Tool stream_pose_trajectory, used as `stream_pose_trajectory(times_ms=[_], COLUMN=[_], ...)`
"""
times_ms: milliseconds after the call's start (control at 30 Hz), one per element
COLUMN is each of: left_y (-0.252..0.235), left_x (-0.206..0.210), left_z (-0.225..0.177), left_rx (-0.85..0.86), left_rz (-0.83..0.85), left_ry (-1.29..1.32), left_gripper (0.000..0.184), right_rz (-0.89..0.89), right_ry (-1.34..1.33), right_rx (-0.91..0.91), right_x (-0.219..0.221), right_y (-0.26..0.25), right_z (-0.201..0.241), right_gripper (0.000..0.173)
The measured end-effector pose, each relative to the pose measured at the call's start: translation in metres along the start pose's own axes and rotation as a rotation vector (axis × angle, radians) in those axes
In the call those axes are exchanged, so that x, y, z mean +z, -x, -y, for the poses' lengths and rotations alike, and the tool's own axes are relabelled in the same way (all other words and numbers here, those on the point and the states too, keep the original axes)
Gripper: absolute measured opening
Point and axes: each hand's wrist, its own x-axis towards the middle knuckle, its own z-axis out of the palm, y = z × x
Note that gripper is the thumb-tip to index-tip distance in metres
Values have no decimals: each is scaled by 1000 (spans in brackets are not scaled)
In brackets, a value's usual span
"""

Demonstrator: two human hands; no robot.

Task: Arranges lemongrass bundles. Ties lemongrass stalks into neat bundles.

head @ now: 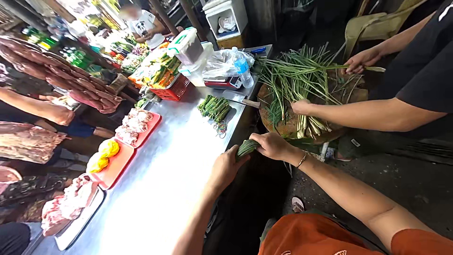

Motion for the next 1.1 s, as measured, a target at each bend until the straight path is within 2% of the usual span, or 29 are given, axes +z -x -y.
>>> stream_pose_trajectory(times_ms=[100,200,300,400,533,667,733,867,900,1000,1100], left_y=[-7,-21,-28,-30,-33,-46,-53,-67,-70,-80,-85], left_x=[19,31,24,9,-7,5,10,20,24,30,28], left_z=[8,27,46,73,102,109,101,77,74,73,70], left_rx=[9,-23,-88,-63,40,263,317,366,372,385,285], left_rz=[-179,-248,-183,-165,-197,-356,-409,-517,-561,-657,-686], left_ry=[226,270,175,174,321,728,912,1137,1159,1177,1241], left_gripper=[41,41,43,42,39,30,23,16,19,42,37], right_rz=[-61,97,237,254,54,-54,-176,-325,-347,-415,-427], right_ry=[-120,-141,-51,87,288,236,205,106,80,86,193], right_rx=[120,295,267,172,74,187,235,317,325,337,358], right_x=[13,16,11,2,10,33,49,78,84,92,92], right_y=[-16,-34,-47,-53,-54,-64,-69,-77,-78,-82,-85], right_z=[5,8,1,-4,-3,15,26,36,38,41,47], right_gripper=[20,34,39,38,26,29,26,22,20,19,17])
